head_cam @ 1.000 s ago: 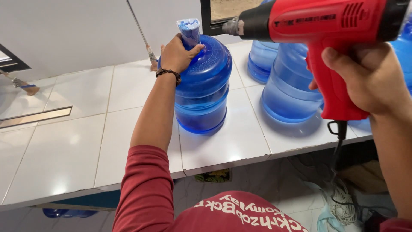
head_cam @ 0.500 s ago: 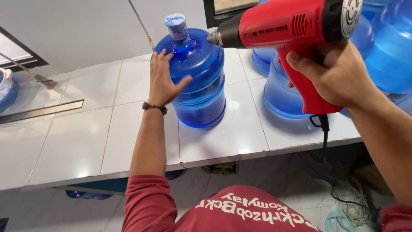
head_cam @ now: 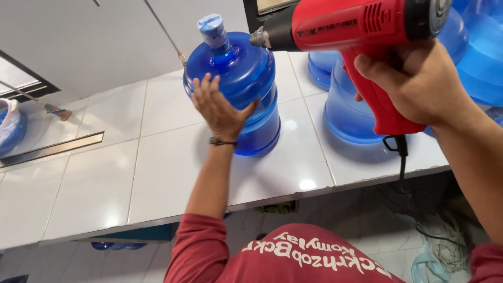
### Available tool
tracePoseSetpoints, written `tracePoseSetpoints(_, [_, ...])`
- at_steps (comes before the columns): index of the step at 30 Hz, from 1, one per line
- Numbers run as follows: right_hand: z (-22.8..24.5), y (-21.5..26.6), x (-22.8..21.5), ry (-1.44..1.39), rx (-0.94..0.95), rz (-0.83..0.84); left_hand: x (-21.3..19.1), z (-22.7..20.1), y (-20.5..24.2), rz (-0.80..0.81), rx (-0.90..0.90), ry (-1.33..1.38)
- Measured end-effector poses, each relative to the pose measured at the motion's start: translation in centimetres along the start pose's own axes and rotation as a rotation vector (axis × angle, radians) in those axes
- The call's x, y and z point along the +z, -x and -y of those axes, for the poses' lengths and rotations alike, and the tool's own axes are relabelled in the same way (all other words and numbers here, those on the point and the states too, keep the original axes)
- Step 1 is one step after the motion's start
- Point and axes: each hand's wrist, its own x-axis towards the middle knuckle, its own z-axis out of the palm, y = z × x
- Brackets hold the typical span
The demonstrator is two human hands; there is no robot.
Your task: The person uses a red heat gun to apply heat to the neck and shoulder area of several large blue water jugs. They rotate the jugs with their left hand to ensure even heating around the circumference while directing the hot air with their right hand.
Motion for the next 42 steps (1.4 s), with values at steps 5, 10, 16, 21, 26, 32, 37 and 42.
tracePoseSetpoints(5, [-0.8, 1.1, 0.8, 0.112, 0.042, -0.054, 1.7, -4.9, -1.3, -0.192, -0.129, 0.019])
tracePoseSetpoints(10, [0.4, 1.5, 2.8, 0.012, 0.052, -0.138, 1.1, 4.4, -4.9, -0.139, 0.037, 0.391])
tracePoseSetpoints(16, [3.9, 2.4, 4.3, -0.071, 0.09, -0.286, 9.7, 13.6, -12.4, 0.904, -0.659, 1.215])
tracePoseSetpoints(21, [6.8, 3.6, 5.5, 0.035, 0.161, -0.299, 11.1, 13.7, -12.1, 0.89, -0.714, 1.383])
tracePoseSetpoints(26, [7.8, 4.0, 6.2, 0.12, 0.095, -0.217, 9.1, 13.3, -10.9, 0.782, -0.567, 1.269])
tracePoseSetpoints(32, [9.3, 4.5, 6.2, 0.164, 0.13, -0.212, 1.7, 11.0, -7.3, 0.52, -0.66, 1.005])
tracePoseSetpoints(37, [7.9, 4.8, 5.8, 0.196, 0.228, -0.157, -2.7, 8.8, -2.8, 0.255, -0.566, 0.703])
tracePoseSetpoints(42, [7.1, 4.1, 4.5, 0.083, 0.151, -0.134, -8.7, 5.0, 1.3, 0.21, -0.137, 0.4])
